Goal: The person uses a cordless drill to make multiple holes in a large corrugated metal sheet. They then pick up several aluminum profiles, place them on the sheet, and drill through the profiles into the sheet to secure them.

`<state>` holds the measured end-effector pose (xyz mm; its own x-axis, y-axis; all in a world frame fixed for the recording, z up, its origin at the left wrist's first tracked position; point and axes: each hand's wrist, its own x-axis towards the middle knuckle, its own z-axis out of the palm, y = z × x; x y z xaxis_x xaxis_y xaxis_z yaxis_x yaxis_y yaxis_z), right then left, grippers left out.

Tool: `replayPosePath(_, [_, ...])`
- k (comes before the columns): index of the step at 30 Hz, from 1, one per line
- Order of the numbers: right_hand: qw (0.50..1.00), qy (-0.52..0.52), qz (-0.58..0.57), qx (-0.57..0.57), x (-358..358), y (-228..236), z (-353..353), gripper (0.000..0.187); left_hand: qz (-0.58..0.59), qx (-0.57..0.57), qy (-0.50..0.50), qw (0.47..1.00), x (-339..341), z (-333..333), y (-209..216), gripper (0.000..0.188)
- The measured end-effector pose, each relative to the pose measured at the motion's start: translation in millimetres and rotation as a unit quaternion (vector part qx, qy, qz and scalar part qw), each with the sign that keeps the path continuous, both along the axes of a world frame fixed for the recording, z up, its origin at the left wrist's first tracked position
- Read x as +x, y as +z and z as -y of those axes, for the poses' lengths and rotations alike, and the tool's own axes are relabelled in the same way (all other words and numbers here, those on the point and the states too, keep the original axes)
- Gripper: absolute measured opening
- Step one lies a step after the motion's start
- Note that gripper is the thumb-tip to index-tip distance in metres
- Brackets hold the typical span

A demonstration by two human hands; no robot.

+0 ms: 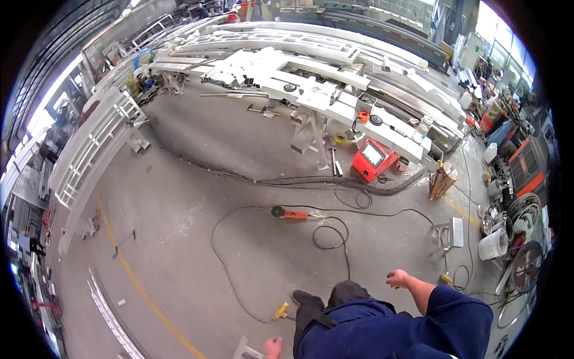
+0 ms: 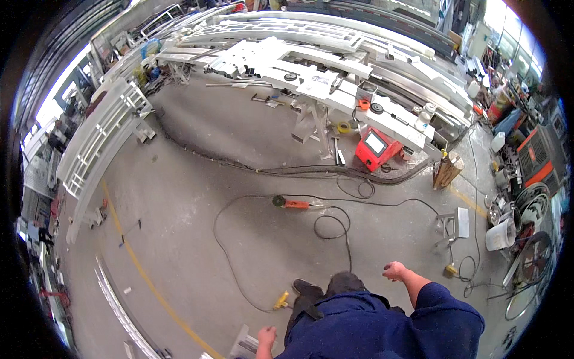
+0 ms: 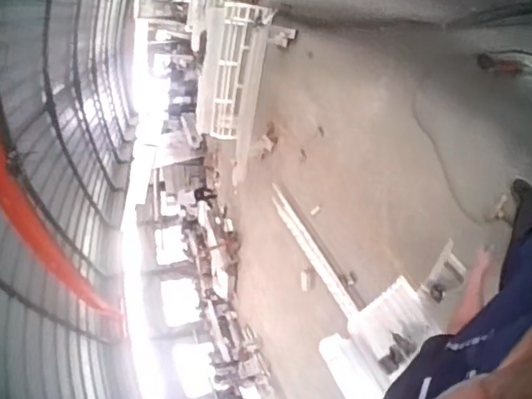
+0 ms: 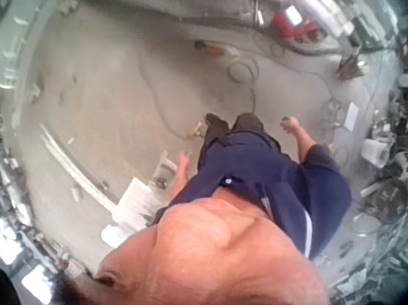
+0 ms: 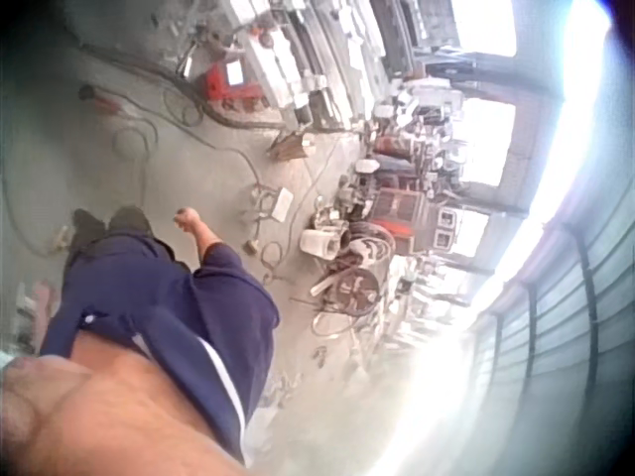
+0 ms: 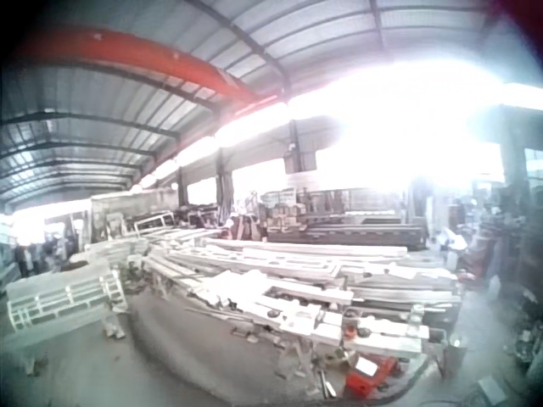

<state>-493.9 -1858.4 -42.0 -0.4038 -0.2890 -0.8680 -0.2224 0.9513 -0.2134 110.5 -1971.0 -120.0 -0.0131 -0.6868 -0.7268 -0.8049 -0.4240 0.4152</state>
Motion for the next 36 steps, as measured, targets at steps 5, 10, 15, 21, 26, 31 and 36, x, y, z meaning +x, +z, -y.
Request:
replayPosePath(5, [0.994,-0.081,0.068,-0.017,54.0,8.2,100.8,0.053,-0.085,-0.104,0.136,0.982,-0.6,212.6,-7.7,0.04])
replayPosePath(10, [0.995,0.01,0.076,0.057,44.1,-38.3,195.1,0.053,-0.093,-0.091,0.066,0.989,-22.4,366.0,13.1,0.039])
replayPosePath(15, [0.992,0.123,0.014,0.037,6.6,-90.0,391.3,0.045,0.035,-0.012,-0.08,0.996,-13.8,448.0,22.0,0.034])
replayPosePath(21, [0.953,0.112,-0.073,-0.271,-0.1,-22.5,669.3,0.048,-0.019,0.017,-0.044,0.999,-18.4,584.2,34.5,0.035])
replayPosePath(26, [0.943,0.081,-0.057,-0.319,-40.5,7.2,806.0,0.052,-0.021,0.031,-0.075,0.996,-99.5,739.8,28.7,0.035])
replayPosePath(31, [0.944,0.006,-0.095,-0.315,-74.2,53.9,937.3,0.054,-0.065,0.073,-0.076,0.992,-168.9,903.0,18.1,0.039])
replayPosePath(36, [0.932,0.016,-0.173,-0.317,-121.1,80.5,1098.9,0.057,-0.122,0.005,-0.091,0.988,-218.6,1054.6,17.0,0.039])
